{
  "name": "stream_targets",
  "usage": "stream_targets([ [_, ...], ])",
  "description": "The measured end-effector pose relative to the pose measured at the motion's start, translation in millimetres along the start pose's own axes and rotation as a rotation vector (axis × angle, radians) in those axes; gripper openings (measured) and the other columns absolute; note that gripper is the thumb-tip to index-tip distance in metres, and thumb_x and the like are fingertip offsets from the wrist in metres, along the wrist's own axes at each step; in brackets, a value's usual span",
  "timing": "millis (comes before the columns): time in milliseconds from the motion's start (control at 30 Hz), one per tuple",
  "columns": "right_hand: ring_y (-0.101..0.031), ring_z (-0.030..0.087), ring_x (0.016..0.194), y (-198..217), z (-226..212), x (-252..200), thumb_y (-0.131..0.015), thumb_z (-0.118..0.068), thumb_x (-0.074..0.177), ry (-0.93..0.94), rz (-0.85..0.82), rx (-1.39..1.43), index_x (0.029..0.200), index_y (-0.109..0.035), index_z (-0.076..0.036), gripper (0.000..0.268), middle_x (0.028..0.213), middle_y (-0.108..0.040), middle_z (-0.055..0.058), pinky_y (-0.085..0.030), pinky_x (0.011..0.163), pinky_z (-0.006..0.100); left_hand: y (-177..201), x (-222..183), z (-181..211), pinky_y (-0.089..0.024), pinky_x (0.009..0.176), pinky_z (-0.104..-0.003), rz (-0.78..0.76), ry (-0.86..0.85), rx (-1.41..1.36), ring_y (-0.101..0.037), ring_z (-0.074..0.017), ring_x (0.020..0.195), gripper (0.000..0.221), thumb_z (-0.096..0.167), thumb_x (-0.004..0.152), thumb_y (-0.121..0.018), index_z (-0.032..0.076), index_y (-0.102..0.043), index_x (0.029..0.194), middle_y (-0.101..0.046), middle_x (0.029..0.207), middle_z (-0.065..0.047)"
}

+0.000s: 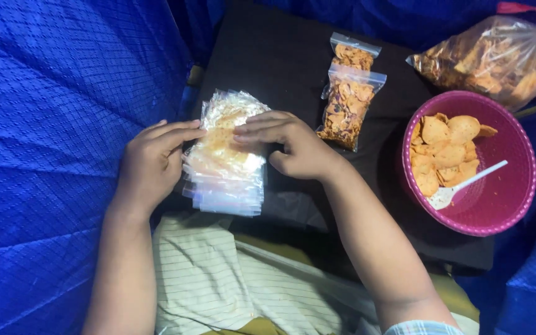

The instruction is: A person is scooping small snacks from a pink bowl into small plastic bags using a white plastic spoon and then sealing the bags.

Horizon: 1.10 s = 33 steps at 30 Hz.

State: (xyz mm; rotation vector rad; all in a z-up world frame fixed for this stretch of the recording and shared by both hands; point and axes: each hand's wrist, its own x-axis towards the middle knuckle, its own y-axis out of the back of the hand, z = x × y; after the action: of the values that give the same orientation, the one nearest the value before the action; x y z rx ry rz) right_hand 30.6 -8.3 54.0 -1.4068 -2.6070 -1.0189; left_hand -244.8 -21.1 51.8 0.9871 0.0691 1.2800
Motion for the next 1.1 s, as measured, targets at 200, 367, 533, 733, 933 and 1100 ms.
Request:
stream_targets([
  [200,-0.058,0.048,0.131,-8.7,12.6,2.1,-0.063,-0.021,0.083,0.045,0.231,-0.071,0.137,-0.066,-0.011,0.054,0.141,-0.063,0.019,-0.044,0.106,0.063,-10.3,-25.1,-4.8,-0.052,0.099,-0.055,0.153,-0.057,0.007,-0.068,-0.0445,0.113,0.026,0.001,0.095,-0.071,0.001,-0.074,0.121,-0.072,0.123,-0.023],
  [367,-0.055,0.041,0.138,-12.9,8.5,0.7,-0.07,-0.016,0.088,-0.026,0.208,-0.211,0.149,-0.05,-0.008,0.065,0.149,-0.057,0.02,-0.044,0.113,0.052,-20.3,-25.5,22.7,-0.043,0.108,-0.054,0.013,0.063,0.151,-0.053,-0.0425,0.131,0.061,0.028,0.088,-0.079,0.001,-0.06,0.139,-0.055,0.145,-0.024],
  [533,-0.053,0.035,0.139,-15.4,6.8,1.7,-0.073,-0.014,0.085,-0.065,0.142,-0.343,0.152,-0.042,-0.005,0.074,0.15,-0.056,0.018,-0.044,0.115,0.045,-32.5,-5.8,26.6,-0.041,0.109,-0.054,-0.019,0.225,0.194,-0.048,-0.0435,0.135,0.072,0.025,0.089,-0.079,-0.002,-0.048,0.148,-0.051,0.147,-0.03],
  [733,-0.054,0.05,0.132,-17.5,11.1,1.4,-0.071,-0.022,0.091,-0.044,0.175,-0.28,0.146,-0.054,-0.002,0.061,0.134,-0.063,0.026,-0.042,0.106,0.065,-52.6,0.8,-9.5,-0.047,0.089,-0.055,0.072,0.302,0.236,-0.065,-0.037,0.11,0.054,0.034,0.088,-0.079,0.015,-0.065,0.137,-0.072,0.115,-0.011],
  [933,-0.055,0.049,0.13,-16.9,13.8,2.2,-0.074,-0.022,0.09,-0.034,0.217,-0.261,0.143,-0.058,-0.004,0.059,0.132,-0.066,0.022,-0.042,0.105,0.065,-56.1,3.2,-11.8,-0.047,0.085,-0.04,0.215,0.218,0.288,-0.068,-0.0203,0.093,0.037,0.021,0.078,-0.078,0.031,-0.072,0.113,-0.072,0.092,0.01],
  [1100,-0.06,0.043,0.125,-16.4,15.0,2.9,-0.078,-0.006,0.088,0.015,0.327,-0.14,0.14,-0.061,-0.004,0.055,0.127,-0.068,0.019,-0.047,0.104,0.057,-43.9,9.4,11.0,-0.051,0.082,-0.037,0.287,0.149,-0.019,-0.072,-0.0252,0.086,0.035,-0.003,0.083,-0.073,0.017,-0.074,0.112,-0.076,0.09,-0.001],
])
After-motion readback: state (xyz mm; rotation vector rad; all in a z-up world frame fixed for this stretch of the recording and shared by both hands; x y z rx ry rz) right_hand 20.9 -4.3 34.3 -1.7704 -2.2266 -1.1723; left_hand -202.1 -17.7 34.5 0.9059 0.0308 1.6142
